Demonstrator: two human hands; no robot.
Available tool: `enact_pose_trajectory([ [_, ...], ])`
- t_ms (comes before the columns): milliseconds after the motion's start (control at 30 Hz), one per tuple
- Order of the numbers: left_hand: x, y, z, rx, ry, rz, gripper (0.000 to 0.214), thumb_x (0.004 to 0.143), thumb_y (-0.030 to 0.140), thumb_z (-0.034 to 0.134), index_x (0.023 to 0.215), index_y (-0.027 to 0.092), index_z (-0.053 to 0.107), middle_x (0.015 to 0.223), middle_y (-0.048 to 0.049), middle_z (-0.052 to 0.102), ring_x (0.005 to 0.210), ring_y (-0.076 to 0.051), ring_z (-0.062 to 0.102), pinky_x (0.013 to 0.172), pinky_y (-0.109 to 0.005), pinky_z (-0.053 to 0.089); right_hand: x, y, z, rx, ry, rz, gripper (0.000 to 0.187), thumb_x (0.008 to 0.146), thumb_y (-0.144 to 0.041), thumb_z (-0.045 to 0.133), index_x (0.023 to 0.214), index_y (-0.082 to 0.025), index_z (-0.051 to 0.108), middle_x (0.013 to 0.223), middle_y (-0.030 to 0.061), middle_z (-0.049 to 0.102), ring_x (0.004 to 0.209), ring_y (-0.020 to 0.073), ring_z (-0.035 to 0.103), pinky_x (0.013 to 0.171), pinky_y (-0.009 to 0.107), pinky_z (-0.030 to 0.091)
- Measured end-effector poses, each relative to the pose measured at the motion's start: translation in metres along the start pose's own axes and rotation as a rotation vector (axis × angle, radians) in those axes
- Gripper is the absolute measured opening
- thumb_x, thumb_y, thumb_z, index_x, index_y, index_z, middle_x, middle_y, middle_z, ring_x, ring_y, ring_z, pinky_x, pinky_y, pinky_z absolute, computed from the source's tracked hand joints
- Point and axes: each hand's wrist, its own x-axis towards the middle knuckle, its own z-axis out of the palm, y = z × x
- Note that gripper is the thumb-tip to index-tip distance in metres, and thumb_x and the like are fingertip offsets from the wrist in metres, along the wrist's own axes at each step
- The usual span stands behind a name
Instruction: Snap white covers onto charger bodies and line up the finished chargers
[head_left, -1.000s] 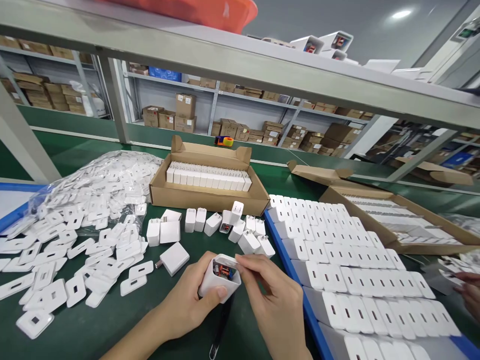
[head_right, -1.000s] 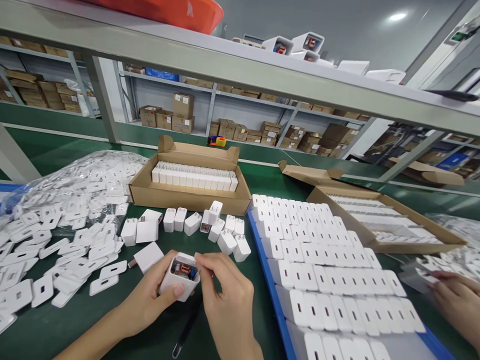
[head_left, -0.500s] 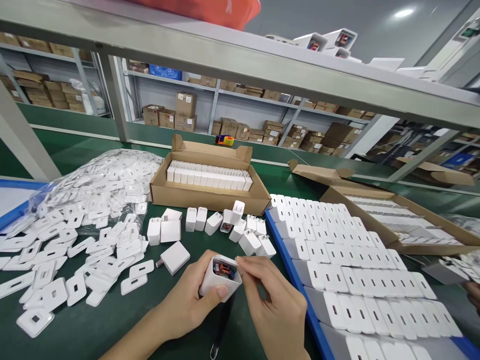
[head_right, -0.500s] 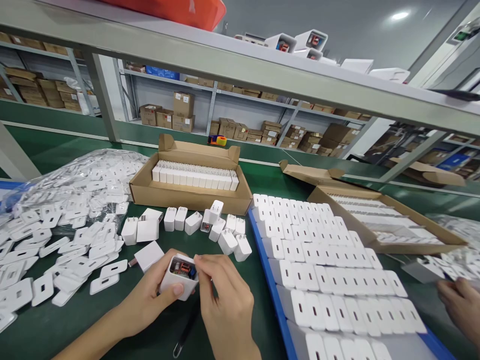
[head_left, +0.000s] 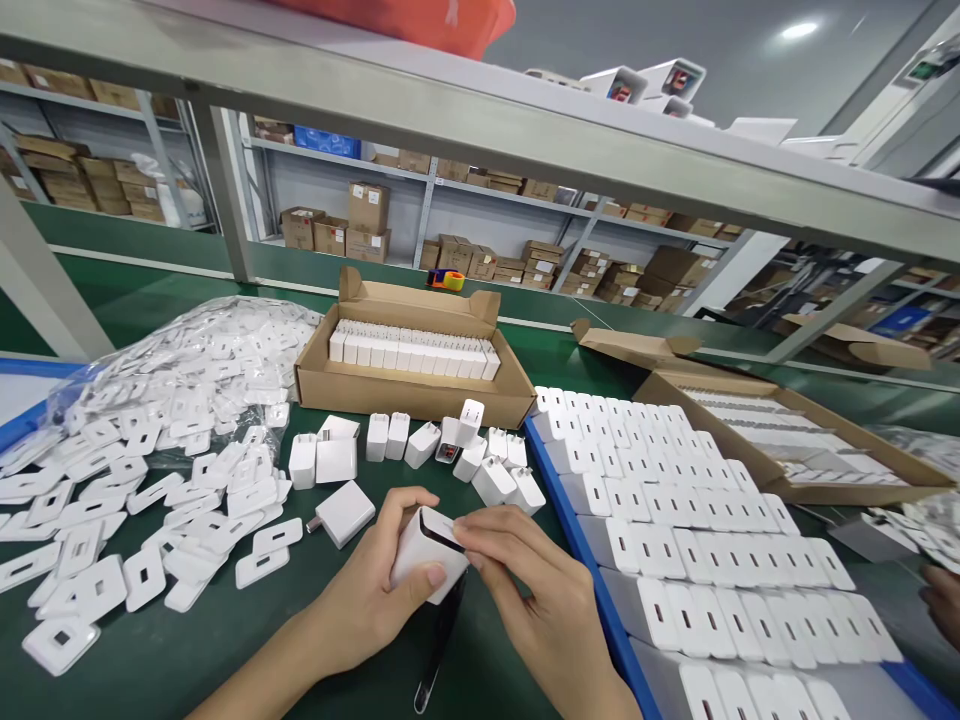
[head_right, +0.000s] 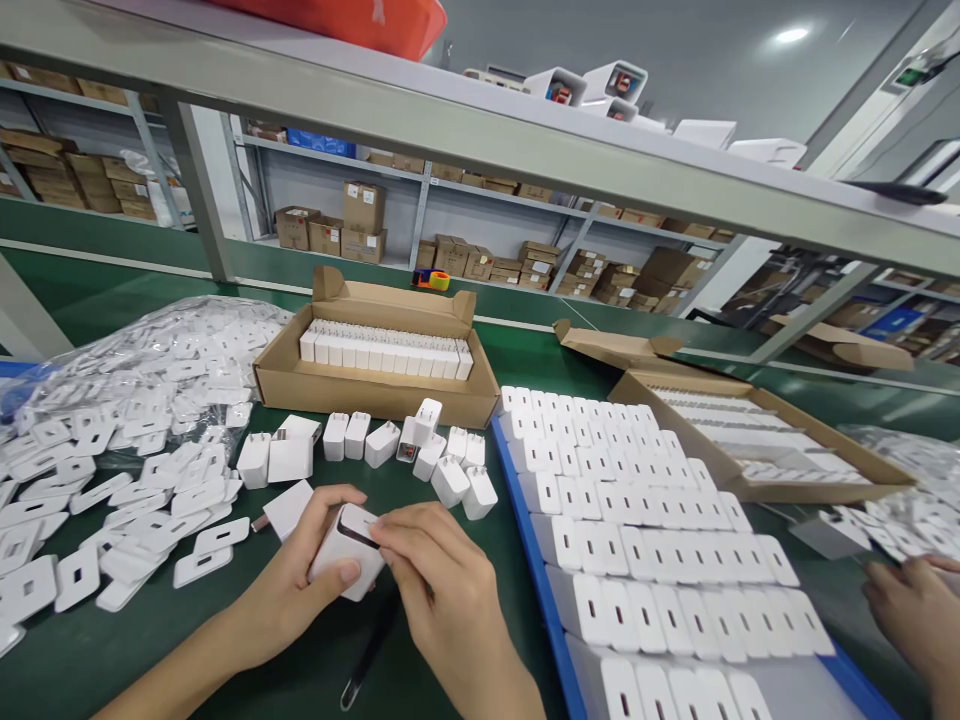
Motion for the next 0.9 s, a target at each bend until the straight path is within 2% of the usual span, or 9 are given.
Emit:
enact_pose_trajectory([
  [133, 0.0, 0.0, 0.0, 0.014, -0.016, -0.01, 0.046, 0.092, 0.048, 0.05, 0.127, 0.029, 0.027, 0.091, 0.0001, 0.046, 0.077, -0.018, 0.047, 0.07, -0.029, 0.038, -0.001, 0.002, -0.005, 0.058, -0.036, 0.019, 0.024, 0.089, -0.005, 0.054, 0.1, -0.022, 0.067, 0.091, 0.0031, 0.07, 0.085, 0.0141, 0.067, 0.071, 0.024, 0.058],
  [333, -0.002, 0.007, -0.001, 0.02, -0.069, -0.019, 0.044, 0.092, 0.051, 0.048, 0.124, 0.028, 0.029, 0.088, 0.0006, 0.044, 0.075, -0.018, 0.043, 0.068, -0.028, 0.035, -0.003, 0.001, -0.006, 0.095, -0.048, 0.035, 0.023, 0.088, -0.006, 0.056, 0.099, -0.023, 0.068, 0.089, 0.0033, 0.07, 0.084, 0.0154, 0.067, 0.068, 0.025, 0.058],
  [467, -0.003, 0.007, -0.002, 0.075, -0.076, -0.022, 0.039, 0.093, 0.051, 0.047, 0.121, 0.028, 0.033, 0.09, -0.0003, 0.044, 0.073, -0.017, 0.043, 0.066, -0.028, 0.034, -0.004, 0.003, -0.006, 0.143, -0.079, 0.097, 0.023, 0.09, -0.009, 0.054, 0.098, -0.024, 0.07, 0.091, 0.0041, 0.07, 0.086, 0.0164, 0.067, 0.069, 0.027, 0.058],
  [600, -0.002, 0.004, -0.002, 0.147, -0.074, 0.0, 0.032, 0.094, 0.049, 0.045, 0.116, 0.027, 0.038, 0.09, -0.0003, 0.045, 0.069, -0.016, 0.042, 0.062, -0.027, 0.032, -0.007, 0.006, -0.006, 0.184, -0.13, 0.153, 0.021, 0.091, -0.012, 0.054, 0.097, -0.025, 0.07, 0.094, 0.0034, 0.069, 0.09, 0.0159, 0.066, 0.074, 0.026, 0.058],
  [700, -0.002, 0.0, 0.0, 0.144, -0.035, 0.049, 0.026, 0.096, 0.048, 0.043, 0.111, 0.027, 0.04, 0.088, 0.0004, 0.046, 0.068, -0.016, 0.043, 0.061, -0.027, 0.033, -0.012, 0.007, -0.003, 0.185, -0.153, 0.161, 0.019, 0.09, -0.017, 0.059, 0.105, -0.026, 0.067, 0.104, 0.0038, 0.067, 0.098, 0.0162, 0.064, 0.082, 0.026, 0.056],
  [800, -0.002, -0.001, 0.001, 0.137, 0.008, 0.086, 0.024, 0.097, 0.047, 0.042, 0.109, 0.027, 0.039, 0.091, 0.0001, 0.048, 0.069, -0.015, 0.044, 0.063, -0.027, 0.035, -0.018, 0.006, 0.004, 0.17, -0.125, 0.156, 0.026, 0.087, -0.018, 0.064, 0.112, -0.026, 0.06, 0.115, 0.0047, 0.062, 0.108, 0.0166, 0.061, 0.09, 0.027, 0.054],
  [900, -0.004, 0.0, 0.001, 0.132, -0.023, 0.092, 0.024, 0.097, 0.049, 0.041, 0.108, 0.027, 0.039, 0.091, 0.0003, 0.05, 0.066, -0.015, 0.044, 0.062, -0.027, 0.035, -0.019, 0.004, 0.01, 0.152, -0.084, 0.146, 0.024, 0.086, -0.017, 0.066, 0.106, -0.026, 0.057, 0.114, 0.0043, 0.062, 0.105, 0.0158, 0.062, 0.088, 0.025, 0.054],
])
